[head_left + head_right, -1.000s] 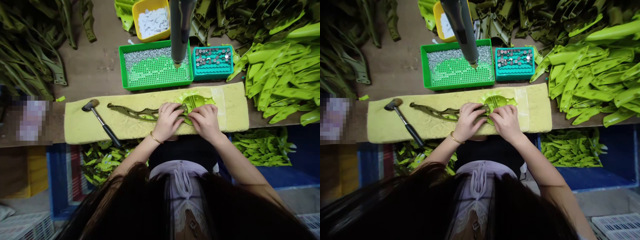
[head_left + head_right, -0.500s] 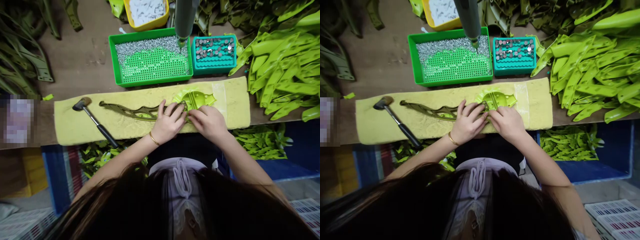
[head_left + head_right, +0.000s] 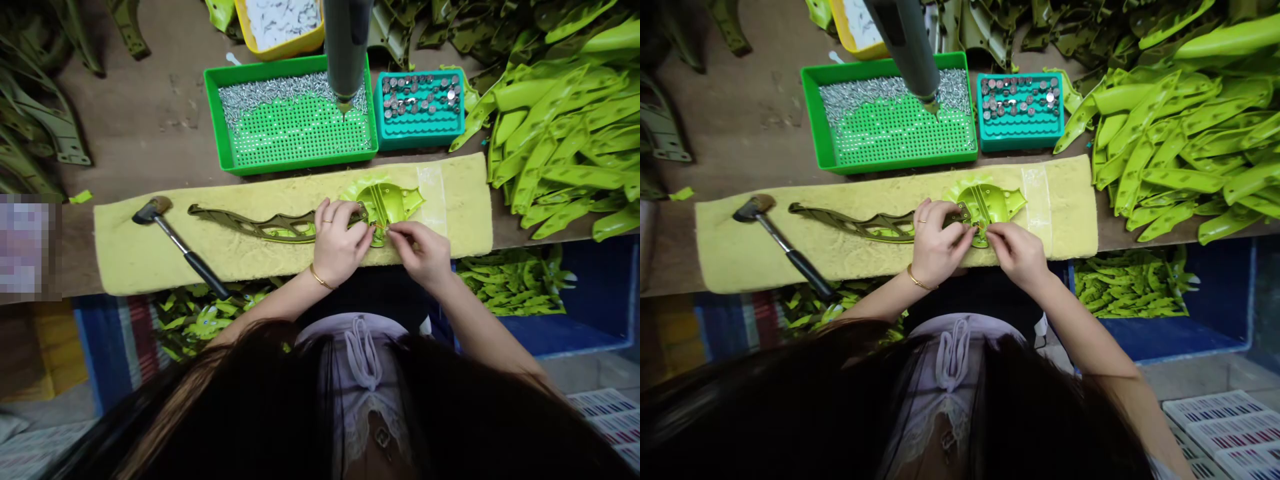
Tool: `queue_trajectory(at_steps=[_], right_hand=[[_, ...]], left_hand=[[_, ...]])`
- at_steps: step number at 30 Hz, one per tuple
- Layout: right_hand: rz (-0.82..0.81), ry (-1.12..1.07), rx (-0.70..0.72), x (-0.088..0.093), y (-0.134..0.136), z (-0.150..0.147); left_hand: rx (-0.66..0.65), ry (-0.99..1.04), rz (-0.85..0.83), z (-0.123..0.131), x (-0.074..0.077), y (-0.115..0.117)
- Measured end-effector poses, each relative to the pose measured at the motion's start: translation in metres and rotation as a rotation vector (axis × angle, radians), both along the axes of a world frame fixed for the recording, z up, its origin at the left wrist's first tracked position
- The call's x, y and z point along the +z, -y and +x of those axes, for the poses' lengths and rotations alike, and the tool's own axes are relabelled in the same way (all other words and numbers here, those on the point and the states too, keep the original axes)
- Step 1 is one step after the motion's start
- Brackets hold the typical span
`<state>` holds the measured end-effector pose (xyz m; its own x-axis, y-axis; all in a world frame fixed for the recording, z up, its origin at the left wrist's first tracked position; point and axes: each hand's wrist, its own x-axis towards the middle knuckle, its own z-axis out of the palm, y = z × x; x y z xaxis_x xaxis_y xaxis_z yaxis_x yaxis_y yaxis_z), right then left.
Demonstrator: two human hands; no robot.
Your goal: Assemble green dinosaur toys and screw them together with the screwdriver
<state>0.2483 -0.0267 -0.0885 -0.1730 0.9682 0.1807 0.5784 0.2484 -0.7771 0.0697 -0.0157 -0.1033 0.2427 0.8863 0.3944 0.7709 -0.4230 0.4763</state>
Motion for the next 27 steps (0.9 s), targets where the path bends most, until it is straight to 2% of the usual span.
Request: queue_trajectory(at_steps=[3,6,11,17,22,27], right_hand=[[0.304,0.381,0.108,-0.007,0.004,0.002],[0.395,0.533,0.172,-0.009,0.006,0.003],[0.426,0.562,0.207,-0.006,0.005,0.005],[0.422,0.553,0.242,-0.004,0.002,0.006],[0.269,0.535,0.158,-0.003,0.001,-0.001],[0.227,0.604,0.094,0.002,0.002,-0.007]], left_hand=[[-0.003,0.036,-0.044,-0.002,-0.002,0.000],[-0.023,0.043,-0.070,-0.006,-0.003,-0.001],[-0.061,0.076,-0.100,-0.008,0.000,-0.001],[0.080,0.029,-0.091,0.005,-0.001,-0.002],[0.090,0.033,-0.082,0.007,-0.004,-0.003],[0.082,0.024,-0.050,0.005,-0.004,-0.002]])
